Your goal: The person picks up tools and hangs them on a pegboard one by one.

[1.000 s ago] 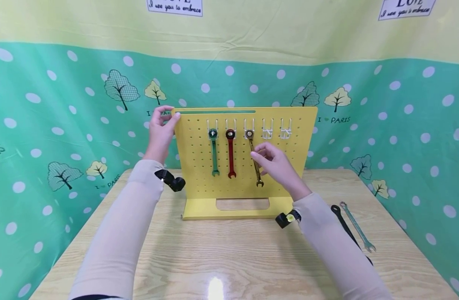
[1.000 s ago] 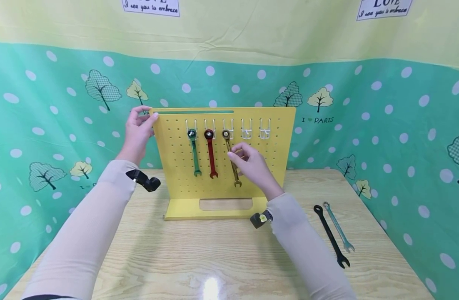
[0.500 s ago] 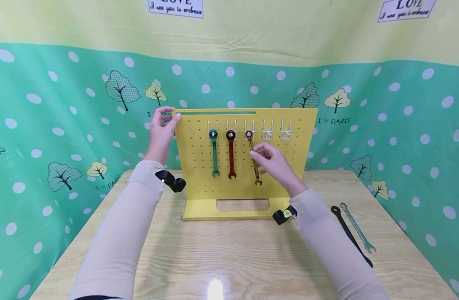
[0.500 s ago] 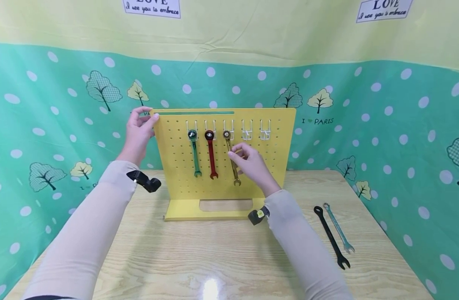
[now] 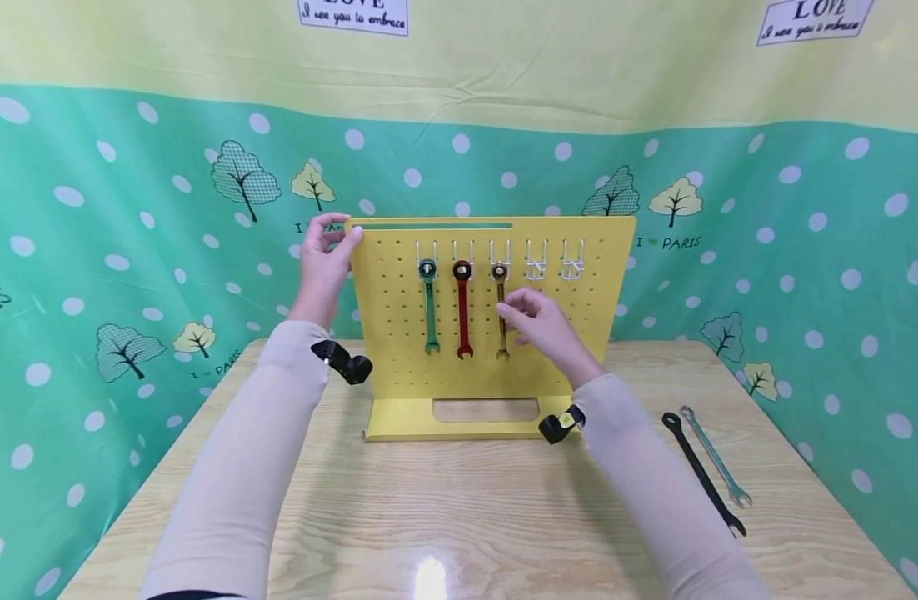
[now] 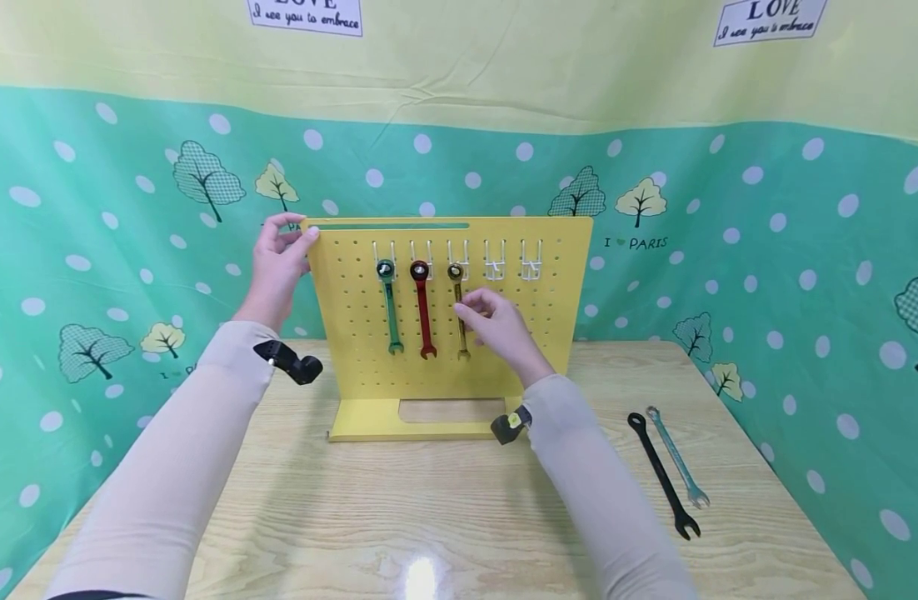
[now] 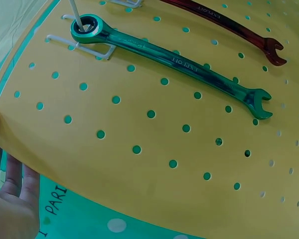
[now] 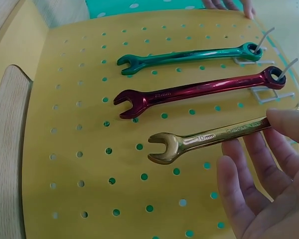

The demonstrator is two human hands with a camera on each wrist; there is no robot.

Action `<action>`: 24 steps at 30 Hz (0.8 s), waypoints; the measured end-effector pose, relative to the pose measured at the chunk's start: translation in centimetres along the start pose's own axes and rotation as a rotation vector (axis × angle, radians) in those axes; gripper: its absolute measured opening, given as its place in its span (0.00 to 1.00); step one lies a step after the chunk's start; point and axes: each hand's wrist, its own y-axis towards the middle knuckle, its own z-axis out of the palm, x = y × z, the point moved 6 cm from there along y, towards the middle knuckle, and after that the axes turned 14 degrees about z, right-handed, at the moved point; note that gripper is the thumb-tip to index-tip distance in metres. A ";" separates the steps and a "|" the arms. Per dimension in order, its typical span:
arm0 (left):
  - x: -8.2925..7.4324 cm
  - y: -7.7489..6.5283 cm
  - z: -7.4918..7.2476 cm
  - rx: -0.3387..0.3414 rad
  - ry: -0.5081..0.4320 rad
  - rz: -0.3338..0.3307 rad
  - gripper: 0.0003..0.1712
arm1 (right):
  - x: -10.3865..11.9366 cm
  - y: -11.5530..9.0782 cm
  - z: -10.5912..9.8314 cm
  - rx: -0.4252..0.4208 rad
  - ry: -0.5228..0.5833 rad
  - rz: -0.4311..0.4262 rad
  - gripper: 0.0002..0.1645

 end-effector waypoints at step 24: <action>-0.1 0.0 0.0 0.001 0.002 -0.001 0.15 | -0.2 0.6 0.3 0.003 0.021 0.046 0.25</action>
